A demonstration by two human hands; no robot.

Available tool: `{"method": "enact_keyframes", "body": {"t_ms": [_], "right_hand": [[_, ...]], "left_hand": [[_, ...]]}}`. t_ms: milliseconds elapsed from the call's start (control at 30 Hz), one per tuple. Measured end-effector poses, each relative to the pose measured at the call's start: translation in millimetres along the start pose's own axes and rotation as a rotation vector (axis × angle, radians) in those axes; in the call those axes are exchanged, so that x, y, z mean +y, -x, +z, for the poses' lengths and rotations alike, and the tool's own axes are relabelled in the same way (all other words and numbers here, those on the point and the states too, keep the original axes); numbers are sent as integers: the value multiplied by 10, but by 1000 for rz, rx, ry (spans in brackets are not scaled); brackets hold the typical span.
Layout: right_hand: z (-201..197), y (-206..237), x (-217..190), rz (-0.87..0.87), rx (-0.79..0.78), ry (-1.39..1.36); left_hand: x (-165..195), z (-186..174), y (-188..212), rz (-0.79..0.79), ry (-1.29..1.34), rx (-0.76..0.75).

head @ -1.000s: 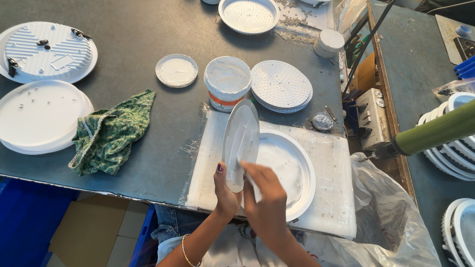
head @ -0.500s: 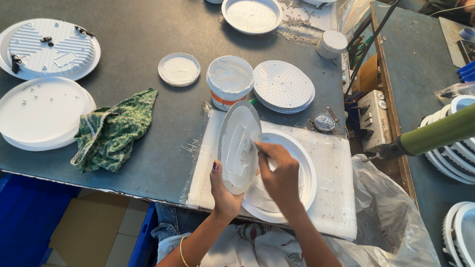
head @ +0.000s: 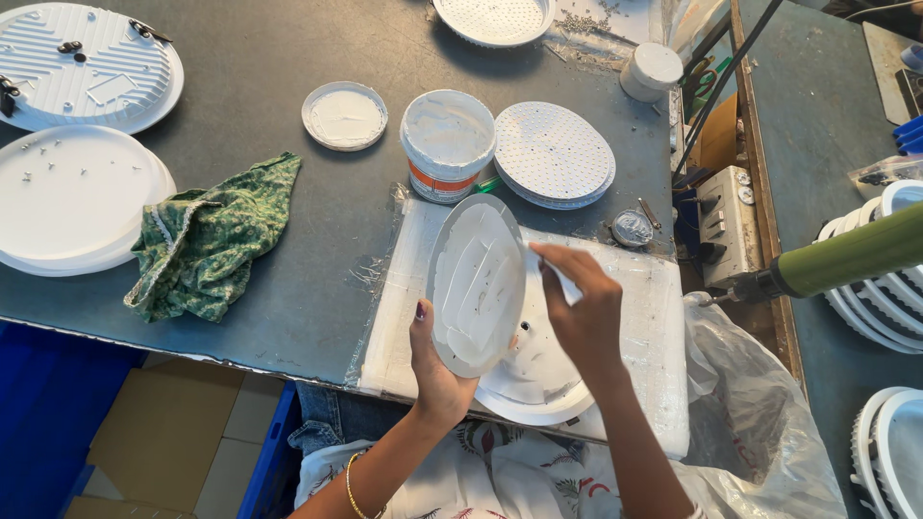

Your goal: The person holds a round plastic light fixture housing in one hand and spreads white filler paste over its back with a small scraper, dipping the scraper into a bucket of paste as needed. They smooth the paste across the surface, set the finished housing on a stack, and pick up the next housing to repeat the process.

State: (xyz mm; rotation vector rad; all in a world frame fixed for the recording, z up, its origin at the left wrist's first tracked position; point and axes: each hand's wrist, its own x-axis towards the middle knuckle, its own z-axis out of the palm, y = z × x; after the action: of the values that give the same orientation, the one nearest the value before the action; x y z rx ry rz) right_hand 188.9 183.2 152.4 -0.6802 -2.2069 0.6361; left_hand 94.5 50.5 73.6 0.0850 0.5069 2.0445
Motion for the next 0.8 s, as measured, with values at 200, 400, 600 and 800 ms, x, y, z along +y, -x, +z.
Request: {"method": "enact_keyframes", "body": {"t_ms": [200, 400, 600, 800], "right_hand": [[149, 122, -29, -12, -54, -5], [77, 614, -587, 164, -123, 97], [-137, 414, -819, 82, -267, -117], [52, 68, -685, -377, -354, -82]], "left_hand": [[230, 102, 12, -36, 79, -2], [208, 179, -57, 38, 85, 82], [167, 210, -132, -8, 132, 6], [282, 186, -144, -223, 285, -68]]}}
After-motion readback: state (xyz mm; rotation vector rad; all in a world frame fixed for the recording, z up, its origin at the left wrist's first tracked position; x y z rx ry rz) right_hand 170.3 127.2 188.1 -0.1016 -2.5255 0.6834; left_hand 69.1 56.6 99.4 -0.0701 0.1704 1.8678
